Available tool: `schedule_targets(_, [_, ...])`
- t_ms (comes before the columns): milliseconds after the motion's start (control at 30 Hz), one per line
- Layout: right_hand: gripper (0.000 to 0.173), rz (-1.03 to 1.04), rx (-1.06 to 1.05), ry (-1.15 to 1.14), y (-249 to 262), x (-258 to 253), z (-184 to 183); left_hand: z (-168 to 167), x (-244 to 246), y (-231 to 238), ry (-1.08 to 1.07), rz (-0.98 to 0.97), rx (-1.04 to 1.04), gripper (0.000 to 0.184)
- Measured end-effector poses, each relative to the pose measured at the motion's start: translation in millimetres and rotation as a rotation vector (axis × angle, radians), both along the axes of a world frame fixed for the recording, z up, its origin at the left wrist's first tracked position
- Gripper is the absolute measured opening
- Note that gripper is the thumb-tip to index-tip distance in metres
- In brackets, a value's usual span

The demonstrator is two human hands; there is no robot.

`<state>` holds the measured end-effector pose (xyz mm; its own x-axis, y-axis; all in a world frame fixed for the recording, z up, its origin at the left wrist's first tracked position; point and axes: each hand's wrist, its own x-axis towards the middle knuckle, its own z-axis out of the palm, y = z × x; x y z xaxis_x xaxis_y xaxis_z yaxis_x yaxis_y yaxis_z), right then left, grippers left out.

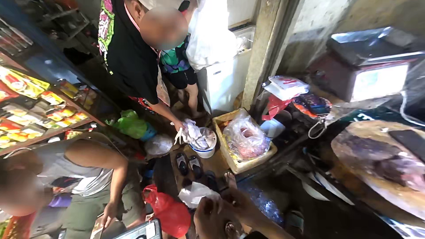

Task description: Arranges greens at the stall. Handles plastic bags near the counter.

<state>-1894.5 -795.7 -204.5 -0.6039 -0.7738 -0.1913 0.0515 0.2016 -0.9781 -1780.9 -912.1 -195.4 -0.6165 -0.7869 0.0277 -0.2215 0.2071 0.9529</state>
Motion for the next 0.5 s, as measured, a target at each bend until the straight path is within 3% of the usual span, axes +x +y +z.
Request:
schedule_targets(100, [0.037,-0.04,-0.027,-0.049,-6.5,0.0,4.9,-0.7,-2.0,2.0,0.105,-0.061,0.2,0.02])
schedule_targets(167, [0.029,-0.079,0.017,-0.064,-8.3,-2.6,4.2,-0.3,-3.3,4.3,0.089,-0.073,0.204,0.024])
schedule_targets(333, [0.029,-0.139,0.071,-0.183,0.4,-20.8,-13.6,3.5,2.2,-0.8,-0.052,-0.086,0.166,0.031])
schedule_targets(433, [0.022,-0.302,-0.252,-0.79,6.8,-28.6,4.5,-18.8,14.2,-23.6,0.124,0.053,0.173,0.017])
schedule_targets(500, [0.022,-0.325,-0.273,-0.905,8.2,-29.0,15.4,-33.9,15.6,-34.0,0.173,0.153,0.252,0.017])
